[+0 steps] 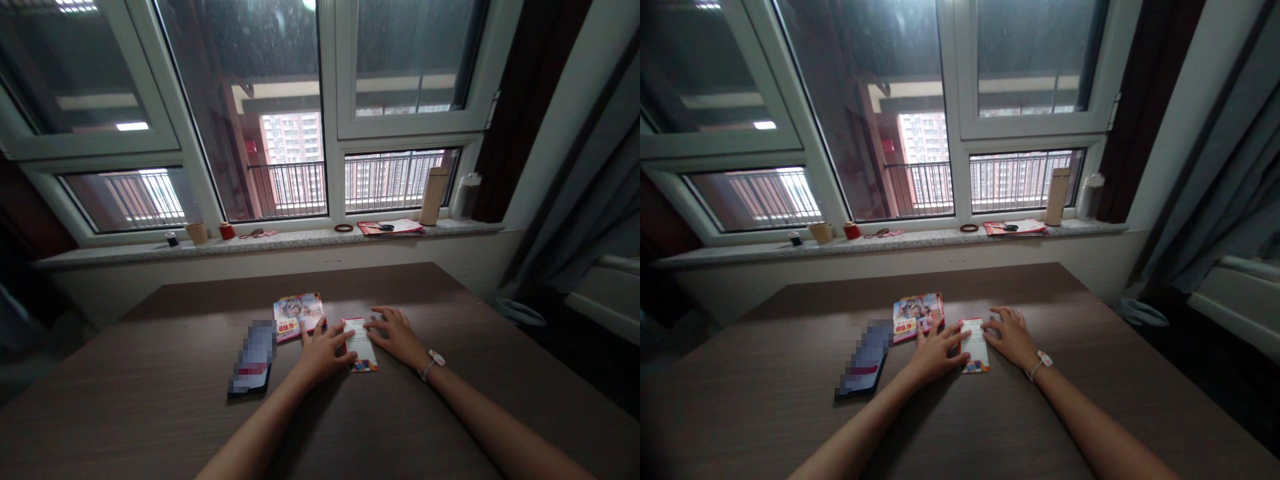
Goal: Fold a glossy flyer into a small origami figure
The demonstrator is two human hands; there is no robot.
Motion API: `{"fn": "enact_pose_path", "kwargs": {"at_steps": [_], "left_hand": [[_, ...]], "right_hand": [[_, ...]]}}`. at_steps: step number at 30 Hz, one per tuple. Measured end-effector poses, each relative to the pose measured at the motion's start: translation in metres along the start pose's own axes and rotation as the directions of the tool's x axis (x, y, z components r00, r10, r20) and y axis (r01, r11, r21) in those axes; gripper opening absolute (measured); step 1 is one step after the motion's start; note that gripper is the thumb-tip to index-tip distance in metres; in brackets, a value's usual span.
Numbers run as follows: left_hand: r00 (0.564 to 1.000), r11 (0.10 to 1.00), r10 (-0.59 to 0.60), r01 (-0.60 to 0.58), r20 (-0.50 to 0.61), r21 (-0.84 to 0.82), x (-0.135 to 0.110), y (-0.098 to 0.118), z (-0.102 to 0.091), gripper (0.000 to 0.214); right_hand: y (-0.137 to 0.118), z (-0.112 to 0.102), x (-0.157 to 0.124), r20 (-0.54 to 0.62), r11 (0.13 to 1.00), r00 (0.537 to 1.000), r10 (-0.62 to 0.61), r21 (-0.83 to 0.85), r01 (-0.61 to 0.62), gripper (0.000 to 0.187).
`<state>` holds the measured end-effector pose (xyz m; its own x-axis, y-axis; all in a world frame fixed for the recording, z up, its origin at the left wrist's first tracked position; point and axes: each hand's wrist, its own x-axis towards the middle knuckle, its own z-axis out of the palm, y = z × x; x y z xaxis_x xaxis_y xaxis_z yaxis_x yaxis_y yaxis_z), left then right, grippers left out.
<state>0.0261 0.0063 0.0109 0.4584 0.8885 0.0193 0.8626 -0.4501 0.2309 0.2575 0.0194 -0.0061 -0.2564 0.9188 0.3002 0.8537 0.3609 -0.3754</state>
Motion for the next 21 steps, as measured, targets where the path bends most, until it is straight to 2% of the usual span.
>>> {"fn": "enact_pose_path", "kwargs": {"at_steps": [4, 11, 21], "left_hand": [[1.000, 1.000, 0.005, -0.005, -0.013, 0.008, 0.000, -0.001, 0.002, 0.054], [1.000, 1.000, 0.005, -0.005, -0.022, -0.005, 0.000, -0.002, 0.003, 0.054], [0.999, 1.000, 0.005, -0.006, -0.046, -0.019, 0.001, -0.004, 0.006, 0.054]], "right_hand": [[0.000, -0.003, 0.001, 0.051, 1.000, 0.998, 0.025, -0.004, -0.025, 0.034], [0.007, -0.013, 0.002, 0.212, 1.000, 0.977, -0.004, 0.009, 0.003, 0.052], [0.011, -0.022, -0.006, 0.314, 0.999, 0.948, -0.045, 0.040, 0.034, 0.077]]}}
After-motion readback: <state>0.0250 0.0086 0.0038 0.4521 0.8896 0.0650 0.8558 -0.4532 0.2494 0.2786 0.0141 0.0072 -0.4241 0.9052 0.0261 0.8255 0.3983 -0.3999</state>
